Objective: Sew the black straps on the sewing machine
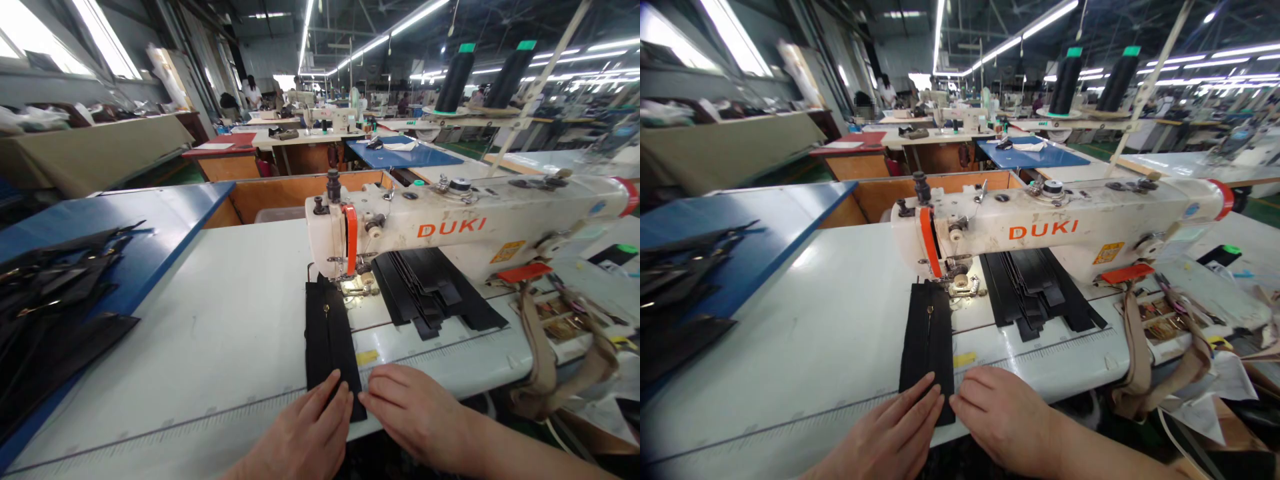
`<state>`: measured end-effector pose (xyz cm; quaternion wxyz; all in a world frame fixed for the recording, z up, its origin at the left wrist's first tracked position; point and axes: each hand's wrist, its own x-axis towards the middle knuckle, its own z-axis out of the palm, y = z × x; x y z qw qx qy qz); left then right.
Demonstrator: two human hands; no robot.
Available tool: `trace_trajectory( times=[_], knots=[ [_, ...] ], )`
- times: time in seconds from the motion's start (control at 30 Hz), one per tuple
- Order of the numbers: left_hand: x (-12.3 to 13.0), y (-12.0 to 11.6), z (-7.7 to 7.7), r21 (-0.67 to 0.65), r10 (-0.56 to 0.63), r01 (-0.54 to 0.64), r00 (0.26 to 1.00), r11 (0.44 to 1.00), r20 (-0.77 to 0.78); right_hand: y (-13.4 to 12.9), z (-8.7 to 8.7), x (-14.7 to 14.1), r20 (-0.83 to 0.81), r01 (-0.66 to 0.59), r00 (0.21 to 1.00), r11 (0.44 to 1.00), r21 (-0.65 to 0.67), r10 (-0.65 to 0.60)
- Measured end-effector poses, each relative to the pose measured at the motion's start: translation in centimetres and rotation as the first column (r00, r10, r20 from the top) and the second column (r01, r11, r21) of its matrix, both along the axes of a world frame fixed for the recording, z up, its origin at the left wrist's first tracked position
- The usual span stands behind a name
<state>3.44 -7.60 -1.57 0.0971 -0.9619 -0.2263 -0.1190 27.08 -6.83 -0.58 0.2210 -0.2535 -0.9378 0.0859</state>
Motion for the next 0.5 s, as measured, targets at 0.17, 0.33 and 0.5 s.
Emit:
trace_trajectory(
  times=[0.17,0.33,0.5],
  knots=[
    [0.0,0.3,-0.5,0.049,-0.013,0.010,0.997,0.999,0.073,0.1,0.2,-0.1,0.004,-0.011,1.000,1.000,-0.028,0.011],
    [0.0,0.7,-0.4,0.085,-0.036,0.028,0.995,0.996,0.089,0.2,0.4,-0.1,0.023,0.001,1.000,0.999,-0.045,0.000],
    [-0.3,1.6,-0.1,0.054,-0.061,0.059,0.997,0.997,0.041,0.9,0.3,-0.1,0.024,-0.007,1.000,0.999,-0.050,0.008]
  ],
)
